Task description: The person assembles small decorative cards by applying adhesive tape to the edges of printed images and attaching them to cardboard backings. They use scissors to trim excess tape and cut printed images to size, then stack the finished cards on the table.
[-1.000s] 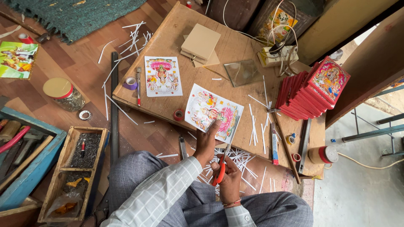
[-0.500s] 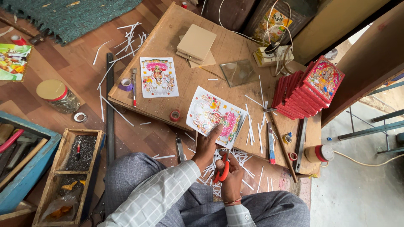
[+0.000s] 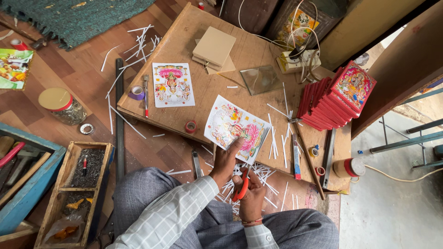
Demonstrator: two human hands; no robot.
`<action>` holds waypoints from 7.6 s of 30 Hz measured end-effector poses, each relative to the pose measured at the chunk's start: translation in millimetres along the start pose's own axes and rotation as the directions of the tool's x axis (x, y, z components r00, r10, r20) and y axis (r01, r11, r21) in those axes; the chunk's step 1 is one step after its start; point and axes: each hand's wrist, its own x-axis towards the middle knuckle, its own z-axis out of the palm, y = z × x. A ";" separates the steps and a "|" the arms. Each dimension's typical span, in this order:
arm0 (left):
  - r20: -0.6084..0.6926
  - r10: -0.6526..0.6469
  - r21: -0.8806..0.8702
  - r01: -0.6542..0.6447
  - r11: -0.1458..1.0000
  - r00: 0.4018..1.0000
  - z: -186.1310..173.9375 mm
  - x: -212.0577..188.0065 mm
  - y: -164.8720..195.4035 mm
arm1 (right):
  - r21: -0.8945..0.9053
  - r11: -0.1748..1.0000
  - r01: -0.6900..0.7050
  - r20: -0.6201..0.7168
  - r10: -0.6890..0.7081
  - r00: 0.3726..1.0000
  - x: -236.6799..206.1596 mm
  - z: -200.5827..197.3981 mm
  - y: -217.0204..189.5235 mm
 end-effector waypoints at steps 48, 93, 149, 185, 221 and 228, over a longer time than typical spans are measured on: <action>0.009 -0.123 0.092 0.121 0.988 0.992 5.3 1.9 14.0 | 0.108 0.994 0.019 0.028 -0.022 0.999 -7.3 -7.2 -10.3; 0.074 -0.162 0.118 0.153 0.981 0.984 7.3 -14.2 -10.3 | 0.110 0.994 0.022 -0.103 -0.011 0.995 14.3 -17.1 -8.2; -0.023 0.013 -0.005 -0.013 1.000 1.000 -0.5 9.4 46.2 | -0.067 0.989 -0.134 0.324 0.148 0.934 -31.9 2.0 -20.3; -0.033 -0.036 -0.053 0.034 0.998 0.999 4.1 7.0 32.4 | -0.089 0.985 -0.151 0.072 0.157 0.985 -27.8 11.4 -20.6; 0.061 -0.161 0.053 0.158 0.986 0.985 4.8 -4.9 14.3 | -0.074 0.997 -0.001 0.003 0.001 1.000 -12.2 14.0 -32.6; 0.022 -0.189 0.156 0.183 0.971 0.982 4.2 -4.8 11.1 | -0.068 0.997 -0.024 0.024 0.026 0.999 -6.4 11.4 -38.0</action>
